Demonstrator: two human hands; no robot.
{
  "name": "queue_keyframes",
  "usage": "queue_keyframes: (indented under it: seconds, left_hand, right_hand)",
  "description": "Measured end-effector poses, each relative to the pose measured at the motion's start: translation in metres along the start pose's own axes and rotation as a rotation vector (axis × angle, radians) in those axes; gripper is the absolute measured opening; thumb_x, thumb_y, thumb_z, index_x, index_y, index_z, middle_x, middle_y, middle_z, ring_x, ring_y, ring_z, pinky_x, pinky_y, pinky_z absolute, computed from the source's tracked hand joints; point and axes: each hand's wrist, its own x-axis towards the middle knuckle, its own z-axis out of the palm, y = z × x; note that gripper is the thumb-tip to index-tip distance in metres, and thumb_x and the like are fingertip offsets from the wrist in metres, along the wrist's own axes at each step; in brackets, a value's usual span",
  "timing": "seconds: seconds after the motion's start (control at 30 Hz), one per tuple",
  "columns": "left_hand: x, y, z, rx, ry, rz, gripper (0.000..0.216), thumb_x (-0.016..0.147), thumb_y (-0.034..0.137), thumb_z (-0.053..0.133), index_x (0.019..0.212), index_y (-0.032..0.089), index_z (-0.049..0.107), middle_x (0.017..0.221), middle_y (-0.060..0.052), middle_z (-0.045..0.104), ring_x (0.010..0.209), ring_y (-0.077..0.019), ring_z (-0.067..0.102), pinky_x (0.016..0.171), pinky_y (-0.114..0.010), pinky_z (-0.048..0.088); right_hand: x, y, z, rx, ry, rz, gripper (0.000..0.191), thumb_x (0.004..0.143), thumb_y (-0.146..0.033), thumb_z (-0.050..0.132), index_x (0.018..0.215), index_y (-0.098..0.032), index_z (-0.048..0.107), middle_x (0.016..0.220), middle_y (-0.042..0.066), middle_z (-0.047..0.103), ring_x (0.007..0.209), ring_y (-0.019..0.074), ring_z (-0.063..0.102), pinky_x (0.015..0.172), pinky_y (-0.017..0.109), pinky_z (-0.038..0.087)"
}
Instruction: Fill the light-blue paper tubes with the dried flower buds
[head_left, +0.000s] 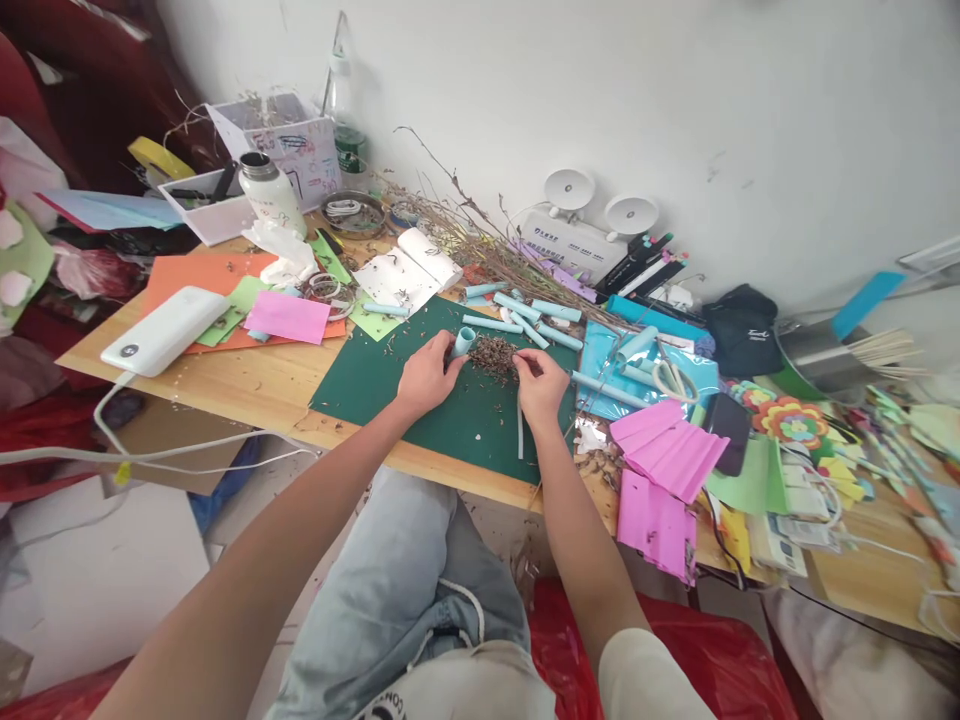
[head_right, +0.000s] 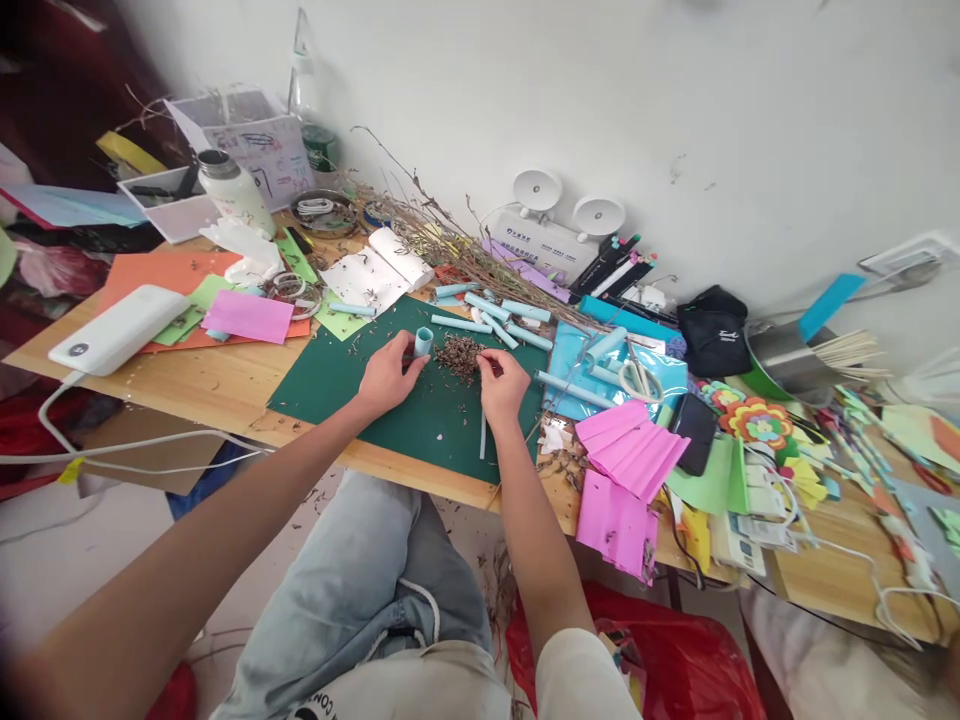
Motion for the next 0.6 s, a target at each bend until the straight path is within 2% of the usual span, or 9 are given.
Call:
queue_keyframes:
  seconds: [0.1,0.23,0.4,0.6]
  left_hand:
    - [0.0,0.0,0.0,0.003,-0.001,-0.002,0.017,0.093,0.04,0.05,0.099,0.023,0.049,0.094,-0.006,0.065,0.083,-0.022,0.063,0.072,-0.033,0.048]
    - [0.001,0.0,0.0,-0.018,-0.002,-0.009,0.017,0.093,0.039,0.05,0.098,0.024,0.048,0.095,-0.006,0.065,0.082,-0.0217,0.063,0.071,-0.033,0.048]
    - [0.001,0.0,0.0,-0.045,-0.011,-0.01,0.017,0.093,0.04,0.05,0.097,0.024,0.047,0.098,-0.006,0.066,0.083,-0.0214,0.063,0.071,-0.032,0.047]
    - [0.001,0.001,0.0,-0.013,-0.001,-0.004,0.017,0.093,0.039,0.05,0.098,0.023,0.047,0.097,-0.006,0.066,0.082,-0.0211,0.063,0.071,-0.032,0.046]
  right_hand:
    - [0.001,-0.002,-0.003,0.023,0.009,0.016,0.022,0.082,-0.03,0.057,0.09,-0.017,0.072,0.087,0.008,0.074,0.079,0.0205,0.068,0.078,0.035,0.055]
    - [0.002,-0.005,-0.007,-0.026,0.003,-0.108,0.022,0.084,-0.026,0.055,0.087,-0.018,0.074,0.094,0.009,0.074,0.088,0.0209,0.068,0.085,0.035,0.054]
    - [-0.001,-0.005,-0.008,-0.063,0.047,-0.156,0.032,0.088,-0.03,0.054,0.114,-0.017,0.068,0.096,0.009,0.074,0.085,0.0195,0.068,0.084,0.035,0.055]
    - [-0.01,-0.011,-0.005,-0.188,-0.052,-0.215,0.025,0.093,-0.031,0.049,0.09,-0.02,0.071,0.093,0.009,0.072,0.086,0.0203,0.066,0.082,0.035,0.054]
